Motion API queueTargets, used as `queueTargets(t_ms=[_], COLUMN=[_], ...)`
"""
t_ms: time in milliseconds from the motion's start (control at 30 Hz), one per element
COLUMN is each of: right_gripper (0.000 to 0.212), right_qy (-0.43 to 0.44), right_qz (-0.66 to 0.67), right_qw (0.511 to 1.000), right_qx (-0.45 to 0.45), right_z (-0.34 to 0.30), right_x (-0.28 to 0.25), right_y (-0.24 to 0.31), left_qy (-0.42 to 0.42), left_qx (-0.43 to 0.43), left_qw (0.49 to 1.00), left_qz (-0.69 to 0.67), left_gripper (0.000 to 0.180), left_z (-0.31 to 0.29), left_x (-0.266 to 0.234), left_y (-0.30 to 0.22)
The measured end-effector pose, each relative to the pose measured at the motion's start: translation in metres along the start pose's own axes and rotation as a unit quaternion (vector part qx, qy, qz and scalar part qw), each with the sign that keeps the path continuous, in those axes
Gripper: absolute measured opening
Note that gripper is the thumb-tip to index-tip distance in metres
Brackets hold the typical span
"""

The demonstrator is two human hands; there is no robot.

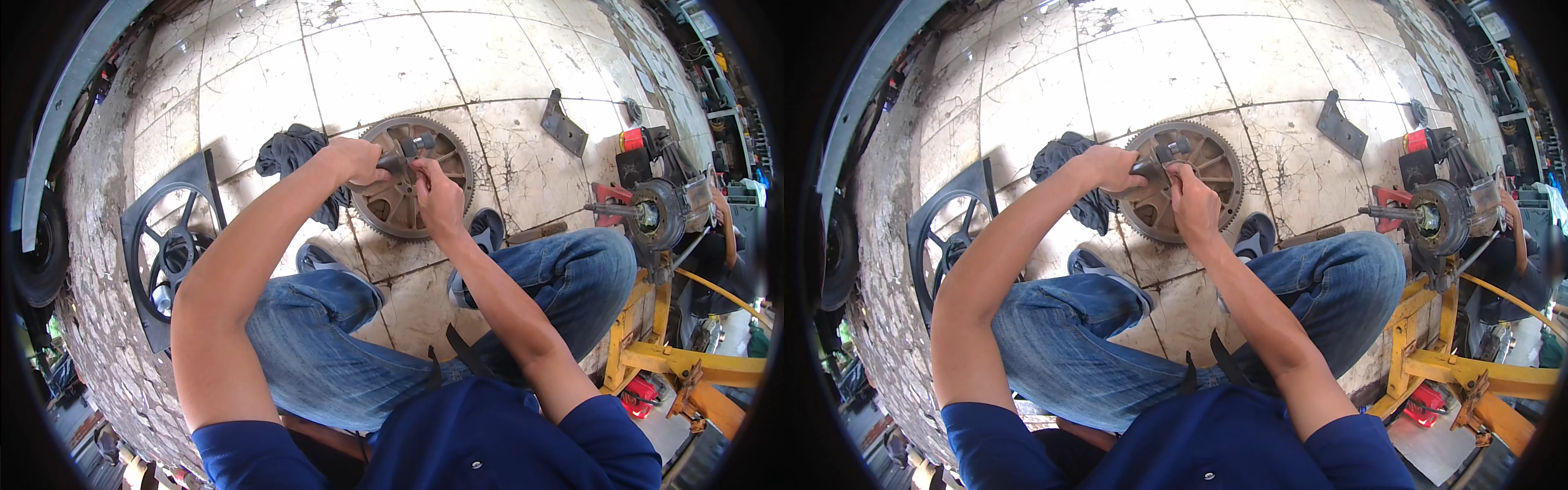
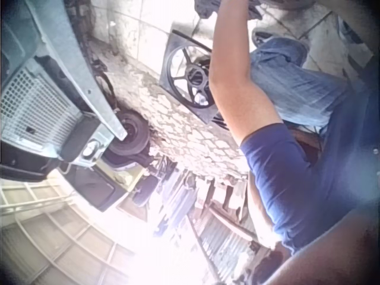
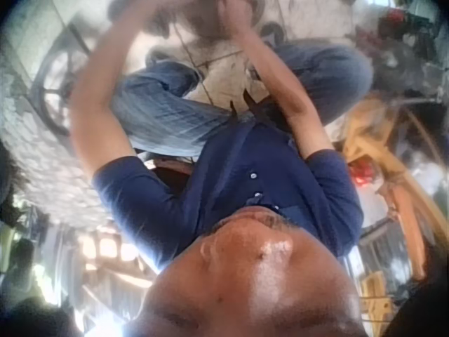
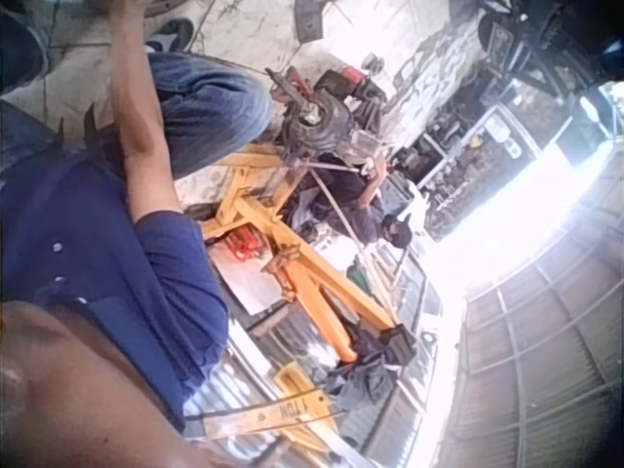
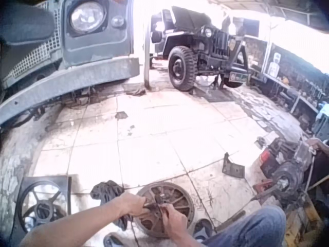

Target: The person sits on the floor and uses a small tool to scrape and clean a large metal gear. They then use a red sanding block to smooth a small metal part, repeatedly flipping it to sand different edges.

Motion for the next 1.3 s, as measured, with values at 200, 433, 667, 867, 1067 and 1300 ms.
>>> queueTargets(t_ms=[200, 433, 667, 867, 1067, 1300], right_gripper=[0.015, 0.01, 0.009, 0.01, 0.01, 0.011], right_qy=[-0.02, 0.01, 0.002, 0.006, -0.005, -0.025], right_qz=[-0.071, -0.06, -0.09, -0.059, -0.046, -0.082], right_qw=[0.994, 0.997, 0.989, 0.997, 0.995, 0.981], right_qx=[-0.079, -0.054, -0.116, -0.058, -0.09, -0.173], right_z=[0.001, 0.007, 0.007, 0.01, 0.006, 0.016], right_x=[-0.007, -0.013, -0.017, -0.012, -0.012, -0.02], right_y=[0.002, 0.005, 0.013, 0.004, 0.01, 0.009], left_qy=[0.003, 0.005, 0.0, 0.015, 0.016, 0.016], left_qx=[0.003, 0.0, 0.0, 0.004, -0.002, -0.004], left_qw=[1.0, 1.0, 1.0, 1.0, 1.0, 1.0], left_qz=[-0.012, -0.013, -0.01, 0.009, 0.005, -0.002], left_gripper=[0.06, 0.059, 0.058, 0.058, 0.057, 0.055], left_z=[-0.003, -0.001, -0.003, -0.004, -0.006, -0.006], left_x=[-0.003, 0.0, 0.0, 0.0, 0.0, 0.0], left_y=[-0.002, 0.0, -0.002, -0.008, -0.009, -0.01])
Point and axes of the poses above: each hand's wrist, its own z-axis towards the middle knuckle, its own x-axis out of the palm, y = z × x, the point moved 2 cm from there along z, towards the middle knuckle, and after that the axes turned 8 degrees about -z, right-handed, at the moved point
